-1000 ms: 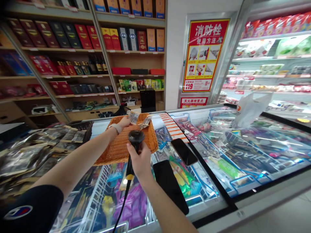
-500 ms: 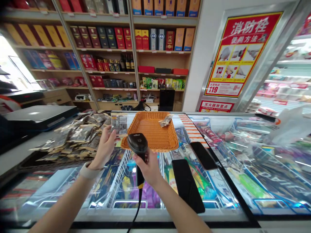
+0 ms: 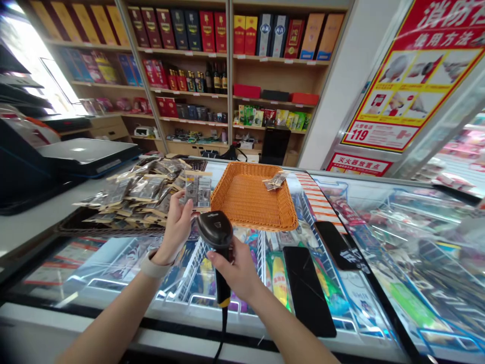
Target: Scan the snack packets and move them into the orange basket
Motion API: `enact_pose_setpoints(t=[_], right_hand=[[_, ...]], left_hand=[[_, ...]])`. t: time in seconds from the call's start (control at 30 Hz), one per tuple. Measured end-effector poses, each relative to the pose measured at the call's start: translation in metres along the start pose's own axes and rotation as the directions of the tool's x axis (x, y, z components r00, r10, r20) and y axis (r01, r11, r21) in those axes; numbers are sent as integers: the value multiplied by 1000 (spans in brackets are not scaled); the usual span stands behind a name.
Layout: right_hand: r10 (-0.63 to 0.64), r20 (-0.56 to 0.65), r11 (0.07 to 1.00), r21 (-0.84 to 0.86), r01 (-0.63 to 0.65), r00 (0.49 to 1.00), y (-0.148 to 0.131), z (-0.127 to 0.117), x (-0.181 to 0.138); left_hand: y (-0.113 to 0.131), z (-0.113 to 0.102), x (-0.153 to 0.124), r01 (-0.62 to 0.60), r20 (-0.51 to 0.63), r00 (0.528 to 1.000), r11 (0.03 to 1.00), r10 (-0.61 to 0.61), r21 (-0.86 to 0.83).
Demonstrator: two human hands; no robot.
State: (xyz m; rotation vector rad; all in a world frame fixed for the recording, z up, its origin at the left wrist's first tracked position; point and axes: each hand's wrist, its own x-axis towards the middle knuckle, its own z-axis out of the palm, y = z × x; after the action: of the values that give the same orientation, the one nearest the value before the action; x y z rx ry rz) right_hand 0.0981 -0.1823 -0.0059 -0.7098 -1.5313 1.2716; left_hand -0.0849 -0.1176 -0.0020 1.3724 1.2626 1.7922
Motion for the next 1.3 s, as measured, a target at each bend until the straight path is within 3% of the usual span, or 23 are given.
enact_pose_setpoints(t=[0.73,0.93,1.03,1.1,1.2,1.3], right_hand=[[37,-57,998,-56,-40,998,5,-3,-2],[31,14,999,7,-31,999,6,-3,-2],[89,110,991,87,-99,990,10,-3,-4],[103,121,985,128,-118,987,11,-3,-4],[104,171,971,197,-138,980,6,-2,-3],[69,352,941,287,-178,933,-3,0,-1]], left_hand=[[6,3,-5,64,3,998,998,-64,-8],[17,-5,-5,96,45,995,992,-93,-80],[33,-17,0,83,-6,997,994,-83,-72],[47,-32,11,-2,-60,998,1000,1,-11],[68,-65,43,-153,-166,967,959,195,238],[79,-106,85,-97,-275,917,833,287,544]])
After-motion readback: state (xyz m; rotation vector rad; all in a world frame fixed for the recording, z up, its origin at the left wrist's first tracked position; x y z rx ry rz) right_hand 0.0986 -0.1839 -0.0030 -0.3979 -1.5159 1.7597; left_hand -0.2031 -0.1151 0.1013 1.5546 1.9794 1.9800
